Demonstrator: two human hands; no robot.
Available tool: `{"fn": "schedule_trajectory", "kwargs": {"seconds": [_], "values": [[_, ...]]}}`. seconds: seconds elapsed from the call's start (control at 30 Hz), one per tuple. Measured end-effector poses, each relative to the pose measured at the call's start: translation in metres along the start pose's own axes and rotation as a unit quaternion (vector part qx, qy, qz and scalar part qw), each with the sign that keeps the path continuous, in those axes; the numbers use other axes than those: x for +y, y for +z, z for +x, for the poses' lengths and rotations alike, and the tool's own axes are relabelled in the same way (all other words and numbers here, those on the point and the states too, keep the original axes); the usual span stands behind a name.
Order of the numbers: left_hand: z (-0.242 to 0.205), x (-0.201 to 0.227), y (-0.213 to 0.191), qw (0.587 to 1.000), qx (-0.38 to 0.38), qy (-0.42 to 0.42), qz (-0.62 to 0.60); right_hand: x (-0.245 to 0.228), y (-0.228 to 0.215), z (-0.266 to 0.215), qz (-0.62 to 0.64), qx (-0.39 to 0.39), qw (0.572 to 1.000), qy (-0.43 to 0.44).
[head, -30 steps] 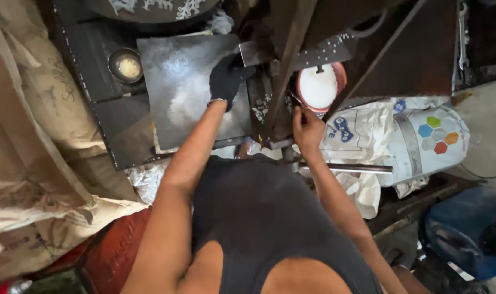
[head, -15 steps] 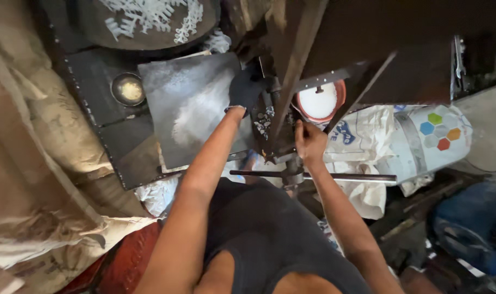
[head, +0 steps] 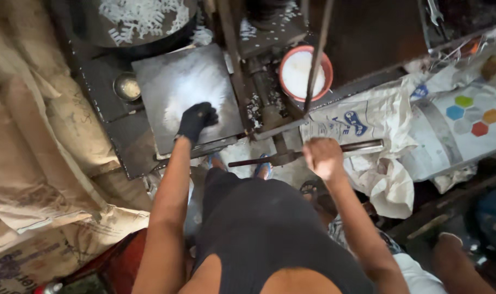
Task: The person operates a manual press machine by turning a crank to process white granular material. They repeatedly remove a metal mold from the press, empty its contents onto a metal tray, and reinsert the mold to continue the cycle.
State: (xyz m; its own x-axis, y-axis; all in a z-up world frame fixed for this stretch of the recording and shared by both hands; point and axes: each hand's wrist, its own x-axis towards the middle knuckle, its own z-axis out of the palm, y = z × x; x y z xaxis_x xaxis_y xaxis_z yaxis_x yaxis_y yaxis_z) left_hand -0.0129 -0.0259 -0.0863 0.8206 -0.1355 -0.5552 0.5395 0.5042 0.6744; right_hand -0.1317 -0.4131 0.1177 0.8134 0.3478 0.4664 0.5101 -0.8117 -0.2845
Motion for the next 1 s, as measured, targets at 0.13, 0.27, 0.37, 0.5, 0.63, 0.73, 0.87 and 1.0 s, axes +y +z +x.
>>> {"fn": "schedule_trajectory", "kwargs": {"seconds": [0.13, 0.27, 0.37, 0.5, 0.63, 0.73, 0.87, 1.0], "values": [[-0.042, -0.006, 0.004, 0.996, 0.07, -0.031, 0.053, 0.046, 0.024, -0.056, -0.1, -0.021, 0.995, 0.017], [-0.05, -0.013, 0.012, 0.987, 0.075, -0.044, 0.138, 0.092, 0.126, -0.108, -0.086, -0.129, 0.962, 0.223], [-0.05, -0.017, 0.01, 0.988, 0.013, -0.025, 0.152, 0.09, 0.192, -0.149, 0.131, -0.246, 0.901, 0.332], [-0.039, -0.028, -0.007, 0.947, -0.095, -0.069, 0.299, 0.065, 0.237, -0.179, 0.389, -0.083, 0.689, 0.606], [-0.029, -0.062, -0.025, 0.865, -0.396, -0.005, 0.31, 0.061, 0.225, -0.18, 0.463, 0.152, 0.539, 0.687], [-0.034, -0.103, -0.027, 0.786, -0.472, -0.048, 0.397, 0.098, 0.166, -0.173, 0.514, 0.339, 0.475, 0.628], [-0.062, -0.115, -0.048, 0.715, -0.413, -0.186, 0.532, 0.195, 0.095, -0.133, 0.456, 0.494, 0.432, 0.601], [-0.088, -0.113, -0.039, 0.685, -0.375, -0.223, 0.583, 0.248, 0.073, -0.104, 0.361, 0.387, 0.431, 0.731]]}}
